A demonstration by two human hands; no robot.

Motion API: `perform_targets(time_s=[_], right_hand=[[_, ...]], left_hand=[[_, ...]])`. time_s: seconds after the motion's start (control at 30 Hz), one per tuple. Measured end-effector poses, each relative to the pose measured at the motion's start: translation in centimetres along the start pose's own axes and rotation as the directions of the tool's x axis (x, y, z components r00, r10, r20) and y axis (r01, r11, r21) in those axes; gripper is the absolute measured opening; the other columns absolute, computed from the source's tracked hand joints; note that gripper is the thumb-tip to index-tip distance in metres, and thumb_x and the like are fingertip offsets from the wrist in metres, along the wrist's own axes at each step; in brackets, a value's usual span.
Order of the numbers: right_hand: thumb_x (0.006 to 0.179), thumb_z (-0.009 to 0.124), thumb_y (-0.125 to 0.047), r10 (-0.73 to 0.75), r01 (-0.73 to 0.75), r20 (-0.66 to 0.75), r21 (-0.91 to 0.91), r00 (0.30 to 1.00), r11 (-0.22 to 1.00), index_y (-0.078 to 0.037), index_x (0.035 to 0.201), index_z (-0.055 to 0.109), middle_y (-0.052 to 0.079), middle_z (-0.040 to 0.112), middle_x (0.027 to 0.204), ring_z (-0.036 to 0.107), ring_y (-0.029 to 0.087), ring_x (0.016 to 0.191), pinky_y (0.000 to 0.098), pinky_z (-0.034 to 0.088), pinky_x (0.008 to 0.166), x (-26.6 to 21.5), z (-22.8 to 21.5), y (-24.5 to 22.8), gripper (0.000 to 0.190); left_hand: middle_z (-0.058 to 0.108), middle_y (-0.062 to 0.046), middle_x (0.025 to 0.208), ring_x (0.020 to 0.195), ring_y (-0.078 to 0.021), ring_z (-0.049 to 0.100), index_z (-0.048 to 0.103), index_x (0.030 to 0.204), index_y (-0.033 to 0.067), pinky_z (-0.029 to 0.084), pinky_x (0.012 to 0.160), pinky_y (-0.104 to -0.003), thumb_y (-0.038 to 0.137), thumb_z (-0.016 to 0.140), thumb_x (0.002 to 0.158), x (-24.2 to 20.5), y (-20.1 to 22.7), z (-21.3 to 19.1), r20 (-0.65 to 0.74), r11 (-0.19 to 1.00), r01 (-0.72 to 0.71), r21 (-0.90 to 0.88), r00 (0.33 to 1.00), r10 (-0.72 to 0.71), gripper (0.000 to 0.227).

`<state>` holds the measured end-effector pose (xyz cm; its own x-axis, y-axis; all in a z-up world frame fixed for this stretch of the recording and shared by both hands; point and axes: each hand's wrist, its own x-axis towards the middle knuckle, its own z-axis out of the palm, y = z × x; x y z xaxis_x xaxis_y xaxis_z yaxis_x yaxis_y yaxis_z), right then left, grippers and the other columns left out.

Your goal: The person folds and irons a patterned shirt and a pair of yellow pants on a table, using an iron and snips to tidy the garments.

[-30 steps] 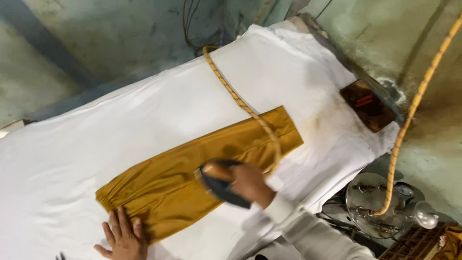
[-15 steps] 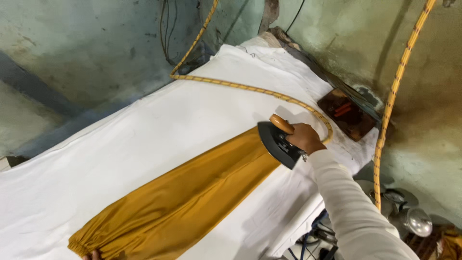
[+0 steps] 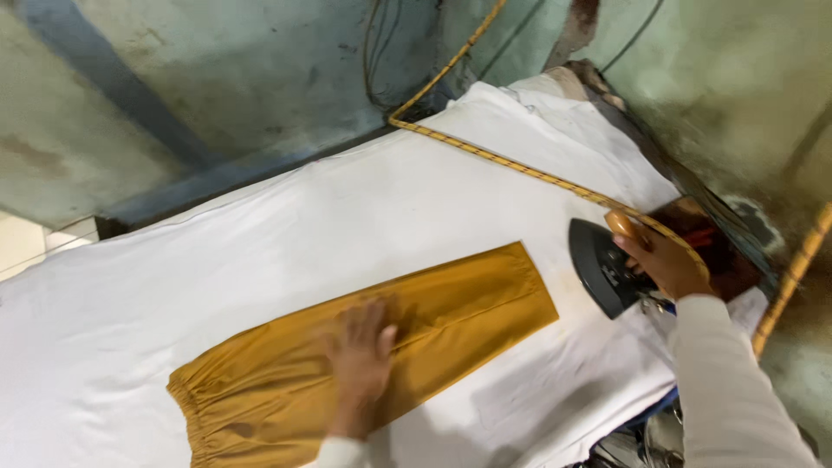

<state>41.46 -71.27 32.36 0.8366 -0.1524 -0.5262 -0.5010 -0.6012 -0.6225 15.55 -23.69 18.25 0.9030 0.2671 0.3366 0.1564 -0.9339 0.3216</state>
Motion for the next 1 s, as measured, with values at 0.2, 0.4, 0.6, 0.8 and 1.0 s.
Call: perform_targets(time_s=[0.2, 0.4, 0.6, 0.8, 1.0], right_hand=[[0.108, 0.054, -0.021, -0.851, 0.666, -0.295, -0.531, 0.433, 0.524, 0.0, 0.108, 0.077, 0.017, 0.074, 0.099, 0.069, 0.036, 0.091, 0.0456, 0.052, 0.081, -3.1, 8.9, 4.4, 0.03], [0.081, 0.073, -0.043, -0.277, 0.171, -0.238, -0.386, 0.931, 0.906, -0.016, 0.13, 0.066, 0.018, 0.054, 0.128, 0.054, 0.041, 0.117, 0.0546, 0.045, 0.103, -0.4, 17.8, 10.3, 0.057], [0.078, 0.082, -0.011, -0.114, 0.127, -0.118, 0.11, 0.987, 0.986, -0.005, 0.103, 0.068, 0.011, 0.066, 0.09, 0.061, 0.021, 0.075, 0.0375, 0.047, 0.055, 0.9, 16.7, 8.7, 0.029], [0.094, 0.045, 0.004, -0.217, -0.11, 0.371, 0.688, 0.903, 0.718, -0.004, 0.151, 0.048, 0.016, 0.057, 0.145, 0.054, 0.031, 0.128, 0.0468, 0.043, 0.104, -13.5, 15.5, -6.6, 0.057], [0.075, 0.064, 0.003, -0.506, 0.339, 0.393, 0.421, 0.767, 0.841, -0.011, 0.159, 0.035, 0.003, 0.038, 0.169, 0.034, 0.017, 0.157, 0.0366, 0.03, 0.124, -25.4, 26.2, -14.5, 0.09]], left_hand=[[0.016, 0.003, 0.172, 0.158, -0.0224, 0.006, 0.018, 0.164, 0.0235, 0.001, 0.118, -0.072, 0.068, 0.02, 0.102, 4.8, 4.8, 2.9, 0.375, 0.992, 0.063, 0.108, 0.922, -0.1, 0.076], [0.017, 0.0, 0.174, 0.158, -0.0243, 0.015, 0.019, 0.167, 0.0318, 0.009, 0.113, -0.076, 0.075, 0.038, 0.094, 5.7, 5.3, 1.1, 0.031, 0.939, -0.052, 0.341, 0.999, 0.044, 0.087], [0.023, -0.011, 0.169, 0.155, -0.0363, 0.018, 0.036, 0.158, 0.0307, 0.01, 0.109, -0.081, 0.058, 0.06, 0.086, 4.7, 6.9, 1.2, 0.222, 0.989, 0.12, 0.087, 0.965, -0.136, 0.08], [0.061, -0.012, 0.138, 0.124, -0.034, 0.058, 0.05, 0.143, 0.0113, 0.047, 0.103, -0.045, 0.026, 0.062, 0.093, -4.4, 11.3, -2.1, 0.327, 0.68, 0.403, -0.613, 0.912, -0.246, 0.053], [0.025, 0.009, 0.172, 0.158, -0.0089, 0.026, 0.016, 0.165, 0.0208, 0.018, 0.124, -0.028, 0.011, 0.067, 0.088, -8.5, 10.5, -6.9, 0.806, 0.048, 0.812, -0.582, 0.584, -0.094, 0.093]])
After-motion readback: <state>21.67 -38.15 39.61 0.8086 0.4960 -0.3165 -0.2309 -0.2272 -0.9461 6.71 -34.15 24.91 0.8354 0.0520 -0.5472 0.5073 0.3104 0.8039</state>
